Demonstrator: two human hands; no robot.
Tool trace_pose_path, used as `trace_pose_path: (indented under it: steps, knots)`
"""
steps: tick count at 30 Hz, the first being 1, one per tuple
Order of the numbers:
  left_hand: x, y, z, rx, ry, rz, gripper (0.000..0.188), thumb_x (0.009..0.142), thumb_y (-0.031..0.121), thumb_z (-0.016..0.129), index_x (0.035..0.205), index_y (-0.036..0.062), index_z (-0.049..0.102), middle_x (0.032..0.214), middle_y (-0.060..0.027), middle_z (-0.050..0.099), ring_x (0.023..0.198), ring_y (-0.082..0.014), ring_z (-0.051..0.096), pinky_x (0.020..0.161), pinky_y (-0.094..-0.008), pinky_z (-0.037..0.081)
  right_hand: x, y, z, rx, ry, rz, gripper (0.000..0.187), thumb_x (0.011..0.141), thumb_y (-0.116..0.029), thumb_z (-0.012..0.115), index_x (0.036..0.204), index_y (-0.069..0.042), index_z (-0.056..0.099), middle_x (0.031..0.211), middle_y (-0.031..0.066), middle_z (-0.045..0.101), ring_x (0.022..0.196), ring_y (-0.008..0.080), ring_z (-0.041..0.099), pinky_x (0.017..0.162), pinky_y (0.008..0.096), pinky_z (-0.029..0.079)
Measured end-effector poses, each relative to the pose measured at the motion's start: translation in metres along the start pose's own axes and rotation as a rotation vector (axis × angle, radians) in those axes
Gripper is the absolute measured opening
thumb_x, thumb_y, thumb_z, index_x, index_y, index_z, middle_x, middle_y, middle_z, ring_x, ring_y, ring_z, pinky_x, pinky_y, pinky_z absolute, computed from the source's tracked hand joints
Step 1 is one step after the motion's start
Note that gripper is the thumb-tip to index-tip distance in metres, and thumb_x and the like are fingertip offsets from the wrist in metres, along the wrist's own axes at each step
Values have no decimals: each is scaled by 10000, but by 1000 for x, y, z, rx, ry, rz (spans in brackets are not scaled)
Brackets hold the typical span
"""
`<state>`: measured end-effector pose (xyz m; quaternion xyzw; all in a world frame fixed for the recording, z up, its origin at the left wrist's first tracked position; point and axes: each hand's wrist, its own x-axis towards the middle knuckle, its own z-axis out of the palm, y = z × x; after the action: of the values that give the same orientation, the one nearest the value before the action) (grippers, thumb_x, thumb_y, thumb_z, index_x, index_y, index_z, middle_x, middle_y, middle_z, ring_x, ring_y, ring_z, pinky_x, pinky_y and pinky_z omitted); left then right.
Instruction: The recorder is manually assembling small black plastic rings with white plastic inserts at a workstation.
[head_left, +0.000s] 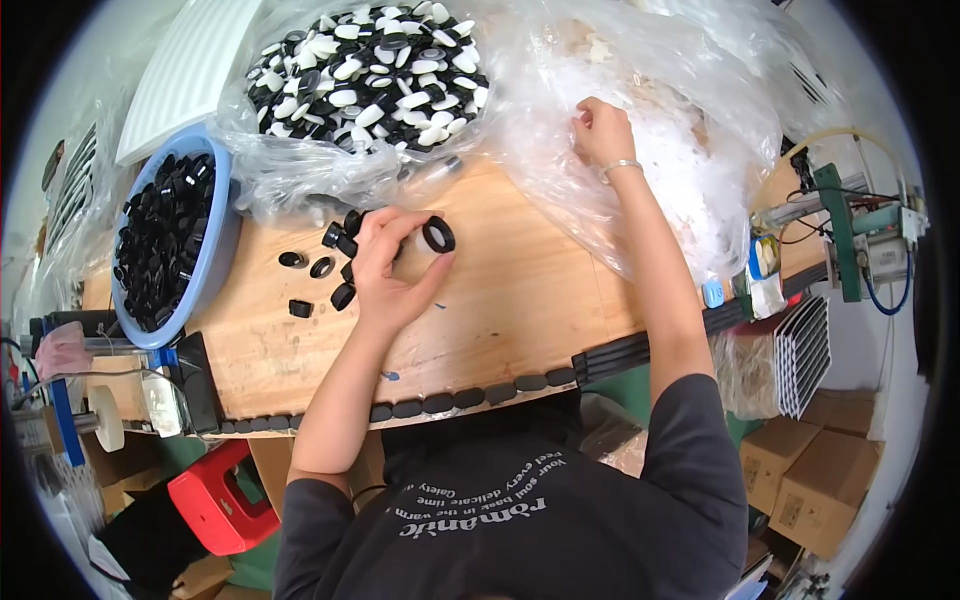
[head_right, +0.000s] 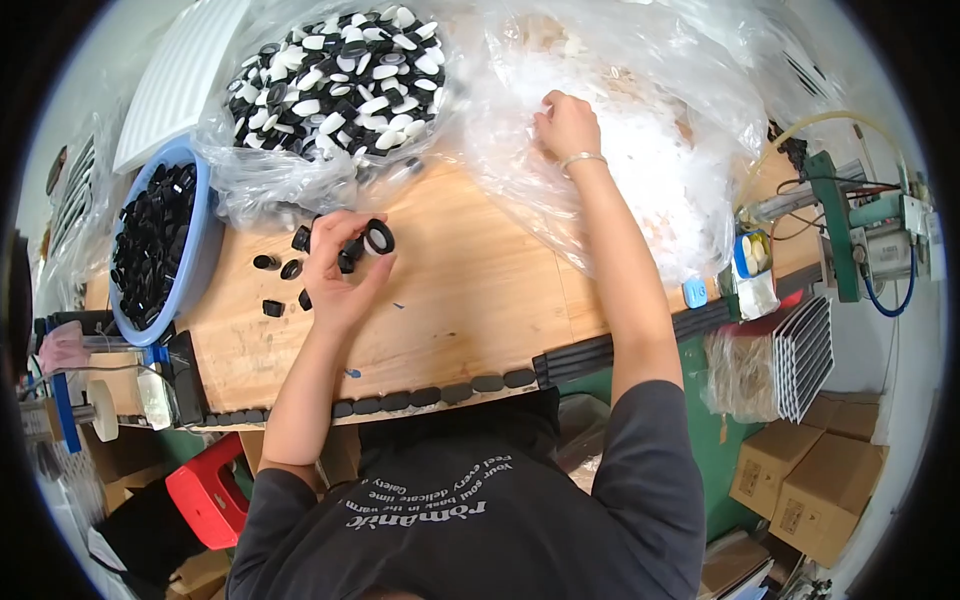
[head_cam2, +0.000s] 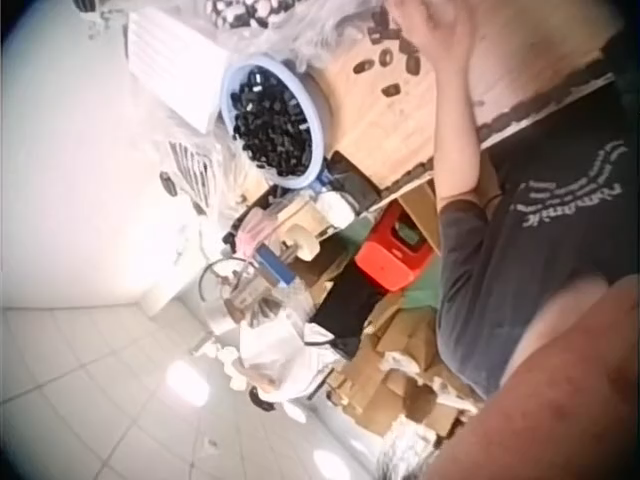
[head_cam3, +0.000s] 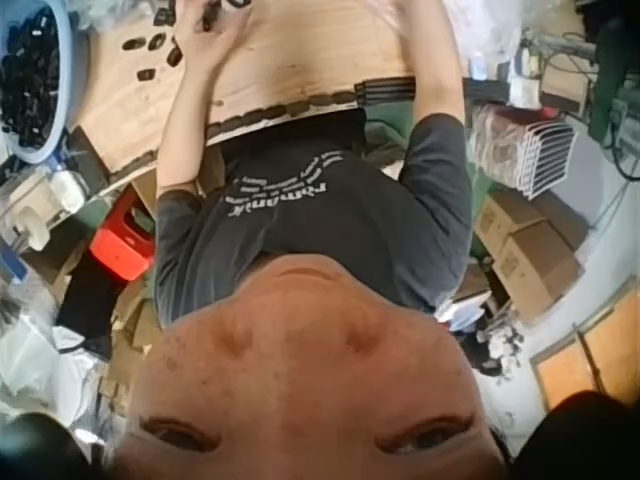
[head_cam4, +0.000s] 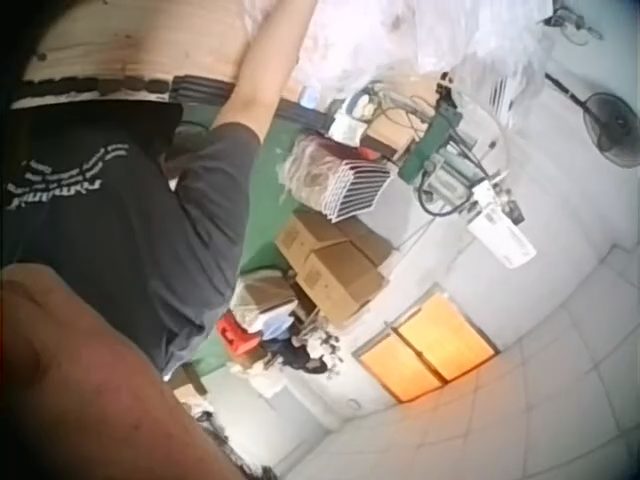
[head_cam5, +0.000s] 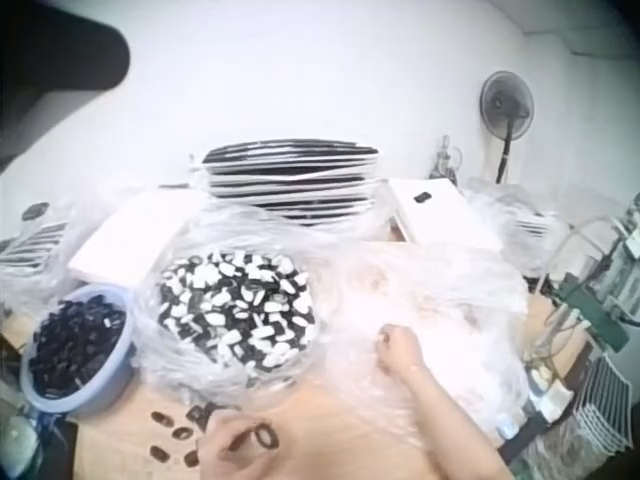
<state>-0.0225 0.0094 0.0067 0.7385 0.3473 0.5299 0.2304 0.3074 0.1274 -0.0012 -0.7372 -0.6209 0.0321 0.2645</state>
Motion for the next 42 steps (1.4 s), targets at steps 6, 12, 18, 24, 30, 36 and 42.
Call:
trace_pose_path:
  steps: [6, 12, 18, 24, 30, 36, 42]
  knots:
    - [-3, -4, 1, 67, 16, 86, 440, 612, 99, 776, 1028, 78, 634, 961, -88, 599, 957, -276, 546, 810, -369, 446, 6, 1, 10, -227, 61, -442, 345, 780, -43, 593, 1125, -58, 593, 1097, 176, 585, 951, 365, 588, 836, 421, 485]
    - [-5, -12, 11, 30, 2, 159, 411, 664, 175, 763, 1025, 69, 598, 979, -96, 599, 983, -301, 543, 846, -387, 444, 37, 58, 26, -385, -7, -495, 289, 856, -64, 477, 1126, -25, 572, 1159, 226, 569, 1024, 380, 567, 851, 442, 478]
    - [-7, -10, 5, -23, 78, 230, 406, 670, 145, 754, 1019, 33, 581, 955, -98, 584, 957, -300, 519, 812, -381, 452, 59, 45, 34, -285, -142, -214, 266, 913, -131, 443, 1131, -24, 552, 1092, 200, 608, 946, 352, 606, 793, 441, 495]
    - [-6, -8, -1, -51, 126, 243, 409, 657, 131, 754, 1011, 24, 582, 932, -100, 584, 930, -298, 516, 795, -379, 451, 43, 30, 5, -433, 261, -414, 252, 930, -120, 485, 1127, -10, 597, 1098, 185, 632, 911, 320, 638, 774, 384, 513]
    - [-7, -8, 12, -56, 74, 217, 409, 644, 149, 762, 997, 39, 587, 930, -87, 604, 939, -300, 533, 805, -377, 455, -37, -24, -24, 392, 252, -487, 267, 936, -148, 543, 1154, -5, 598, 1033, 104, 675, 804, 158, 629, 659, 276, 494]
    - [-3, -6, 4, 83, 44, 138, 419, 636, 167, 761, 1014, 70, 610, 950, -60, 617, 900, -283, 566, 817, -378, 456, -126, -131, -20, 877, -317, -272, 135, 871, -59, 618, 978, 16, 649, 982, 43, 621, 691, 62, 513, 592, 200, 417]
    - [0, -1, 0, 162, 87, 101, 423, 641, 86, 766, 1025, 57, 592, 905, -103, 631, 807, -297, 601, 681, -365, 483, -145, -161, -15, 906, -250, -106, 54, 845, -19, 640, 882, 13, 663, 707, -14, 616, 583, 32, 508, 525, 170, 402]
